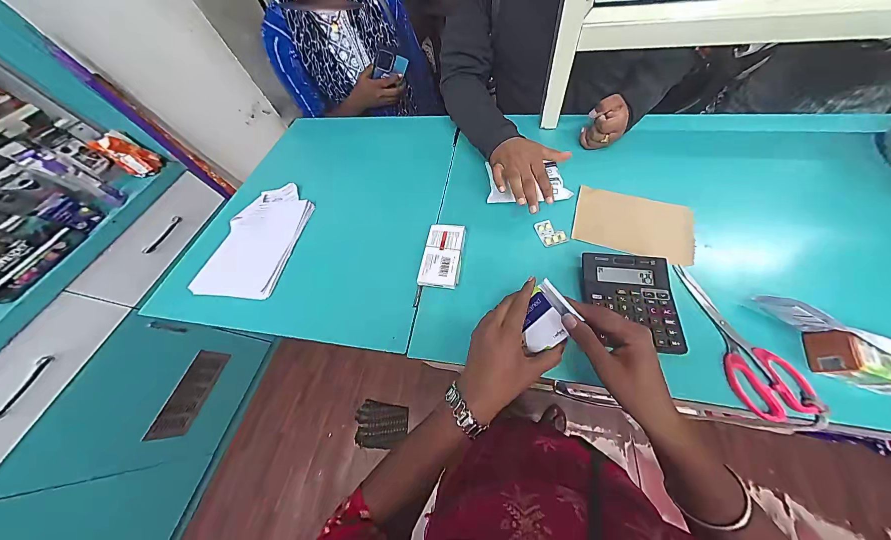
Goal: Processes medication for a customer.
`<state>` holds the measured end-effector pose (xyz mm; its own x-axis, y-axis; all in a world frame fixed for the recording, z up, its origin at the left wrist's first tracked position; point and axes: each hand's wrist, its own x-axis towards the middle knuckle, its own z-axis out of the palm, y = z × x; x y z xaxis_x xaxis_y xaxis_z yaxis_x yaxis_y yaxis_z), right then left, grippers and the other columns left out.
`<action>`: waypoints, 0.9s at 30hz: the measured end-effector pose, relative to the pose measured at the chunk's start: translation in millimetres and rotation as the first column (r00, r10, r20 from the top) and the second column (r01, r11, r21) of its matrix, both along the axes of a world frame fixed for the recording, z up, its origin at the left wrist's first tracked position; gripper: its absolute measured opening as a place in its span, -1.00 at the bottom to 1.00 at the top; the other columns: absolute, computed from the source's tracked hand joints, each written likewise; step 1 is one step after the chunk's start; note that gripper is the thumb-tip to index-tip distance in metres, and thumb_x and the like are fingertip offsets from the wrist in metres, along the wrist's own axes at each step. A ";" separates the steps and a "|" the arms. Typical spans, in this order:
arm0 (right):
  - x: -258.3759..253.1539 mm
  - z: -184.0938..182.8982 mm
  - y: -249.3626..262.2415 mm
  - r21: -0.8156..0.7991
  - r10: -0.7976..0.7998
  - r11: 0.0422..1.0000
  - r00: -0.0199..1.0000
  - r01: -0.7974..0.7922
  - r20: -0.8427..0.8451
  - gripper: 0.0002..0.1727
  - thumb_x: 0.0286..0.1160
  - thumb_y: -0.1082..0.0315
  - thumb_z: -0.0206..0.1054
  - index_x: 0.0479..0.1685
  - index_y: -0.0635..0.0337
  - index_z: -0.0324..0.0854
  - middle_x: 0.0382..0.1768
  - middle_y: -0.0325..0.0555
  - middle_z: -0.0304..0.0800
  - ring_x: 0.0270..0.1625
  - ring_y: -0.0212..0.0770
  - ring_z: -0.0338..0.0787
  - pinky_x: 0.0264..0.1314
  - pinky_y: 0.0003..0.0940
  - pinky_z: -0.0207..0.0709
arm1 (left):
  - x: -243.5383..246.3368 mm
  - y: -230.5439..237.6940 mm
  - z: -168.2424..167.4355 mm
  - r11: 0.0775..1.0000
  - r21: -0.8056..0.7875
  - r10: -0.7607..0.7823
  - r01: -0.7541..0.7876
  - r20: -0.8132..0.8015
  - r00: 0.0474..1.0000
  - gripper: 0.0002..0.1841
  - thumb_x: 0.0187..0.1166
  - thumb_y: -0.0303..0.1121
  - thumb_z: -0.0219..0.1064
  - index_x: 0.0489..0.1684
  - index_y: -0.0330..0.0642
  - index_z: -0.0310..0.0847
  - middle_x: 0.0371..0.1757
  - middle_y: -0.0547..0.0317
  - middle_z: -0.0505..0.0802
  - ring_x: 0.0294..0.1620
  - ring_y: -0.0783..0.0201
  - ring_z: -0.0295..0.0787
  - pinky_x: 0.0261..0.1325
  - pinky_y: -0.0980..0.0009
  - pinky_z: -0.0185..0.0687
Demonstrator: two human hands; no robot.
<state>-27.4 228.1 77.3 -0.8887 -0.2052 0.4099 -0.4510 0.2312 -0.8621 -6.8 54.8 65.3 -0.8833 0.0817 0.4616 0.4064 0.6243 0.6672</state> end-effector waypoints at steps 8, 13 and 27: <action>3.4 11.9 10.6 -0.289 0.190 0.951 0.946 -0.110 0.263 -0.63 0.69 0.44 0.09 0.26 0.35 0.74 0.15 -0.21 0.92 0.13 -0.49 0.85 0.26 -0.53 0.70 | 1.4 -0.5 -6.2 0.998 -0.069 -0.011 -0.003 -0.214 0.977 -0.25 0.11 -0.25 0.68 0.40 -0.37 0.61 0.25 -0.14 0.84 0.19 0.01 0.82 0.27 0.17 0.70; 10.4 9.6 10.4 -0.233 0.055 0.973 0.977 -0.006 0.205 -0.74 0.52 0.46 0.35 0.07 0.30 0.84 -0.06 -0.26 0.96 -0.06 -0.54 0.89 0.11 -0.60 0.75 | 7.5 6.2 -14.9 0.995 -0.097 -0.027 0.000 -0.270 0.962 -0.27 0.11 -0.20 0.67 0.38 -0.33 0.63 0.24 -0.09 0.85 0.14 0.04 0.84 0.22 0.20 0.72; 6.3 -5.8 9.9 -0.189 0.046 0.981 0.999 -0.042 0.018 -0.73 0.65 0.40 0.24 0.03 0.30 0.84 0.02 -0.21 0.94 0.10 -0.54 0.85 0.25 -0.58 0.70 | 1.6 12.5 -16.8 0.983 -0.153 0.047 -0.097 -0.302 0.952 -0.22 0.06 -0.09 0.65 0.38 -0.31 0.67 0.20 -0.04 0.88 0.04 0.11 0.87 0.09 0.30 0.76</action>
<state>-21.1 238.0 71.6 -0.8897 -0.1653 0.4257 -0.4378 0.0436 -0.8980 -5.2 67.3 48.5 -0.7151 0.1194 0.6887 0.5196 0.7498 0.4096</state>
